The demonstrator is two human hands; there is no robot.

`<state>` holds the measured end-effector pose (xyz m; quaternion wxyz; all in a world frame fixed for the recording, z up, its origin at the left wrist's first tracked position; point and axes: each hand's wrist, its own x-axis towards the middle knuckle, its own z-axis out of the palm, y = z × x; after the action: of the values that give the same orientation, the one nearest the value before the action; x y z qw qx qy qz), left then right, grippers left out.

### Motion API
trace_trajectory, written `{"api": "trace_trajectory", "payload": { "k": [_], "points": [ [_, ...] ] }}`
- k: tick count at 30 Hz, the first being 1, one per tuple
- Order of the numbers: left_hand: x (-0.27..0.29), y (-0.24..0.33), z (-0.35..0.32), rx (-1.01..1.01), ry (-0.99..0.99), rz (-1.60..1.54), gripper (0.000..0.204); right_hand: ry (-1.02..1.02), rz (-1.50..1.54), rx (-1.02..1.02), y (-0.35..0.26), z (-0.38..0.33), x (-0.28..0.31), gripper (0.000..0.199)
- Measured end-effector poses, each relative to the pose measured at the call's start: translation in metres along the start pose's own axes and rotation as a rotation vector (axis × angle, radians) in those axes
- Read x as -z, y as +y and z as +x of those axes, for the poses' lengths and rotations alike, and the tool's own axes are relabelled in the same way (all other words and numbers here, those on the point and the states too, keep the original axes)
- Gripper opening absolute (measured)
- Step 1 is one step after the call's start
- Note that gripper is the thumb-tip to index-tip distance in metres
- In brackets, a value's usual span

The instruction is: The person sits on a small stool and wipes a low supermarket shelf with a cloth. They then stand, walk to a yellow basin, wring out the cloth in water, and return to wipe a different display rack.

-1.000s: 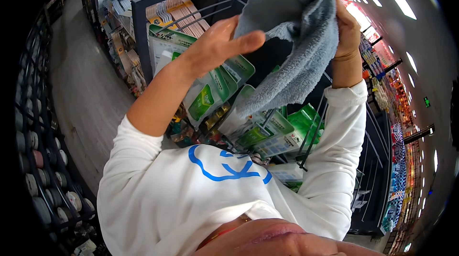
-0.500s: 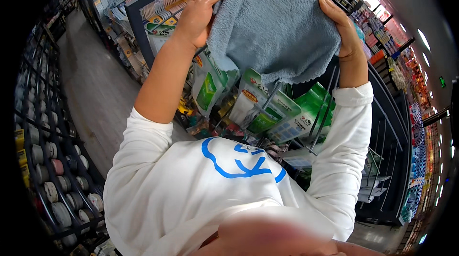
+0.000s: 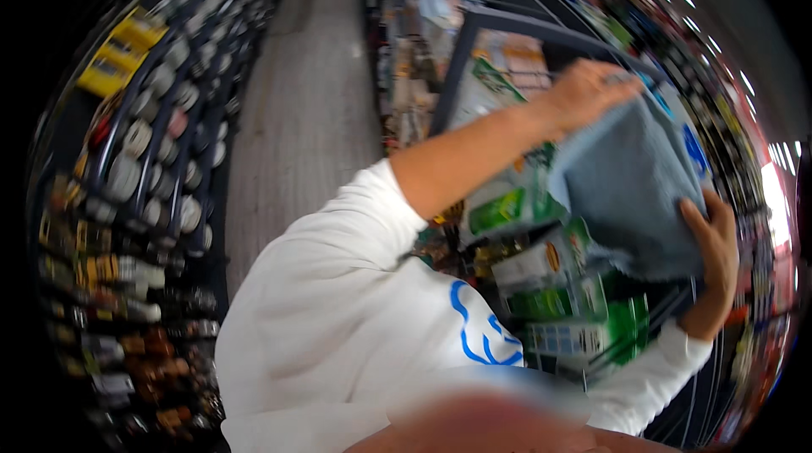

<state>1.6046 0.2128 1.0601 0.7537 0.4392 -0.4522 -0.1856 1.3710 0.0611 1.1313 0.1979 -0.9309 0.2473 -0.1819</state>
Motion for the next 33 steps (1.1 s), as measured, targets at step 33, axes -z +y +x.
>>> {"api": "trace_trajectory", "payload": {
  "k": [33],
  "points": [
    [0.130,0.028,-0.045,-0.350,0.445,0.367,0.020,-0.003,0.055,0.409,-0.091,-0.051,-0.020,0.035]
  ]
}}
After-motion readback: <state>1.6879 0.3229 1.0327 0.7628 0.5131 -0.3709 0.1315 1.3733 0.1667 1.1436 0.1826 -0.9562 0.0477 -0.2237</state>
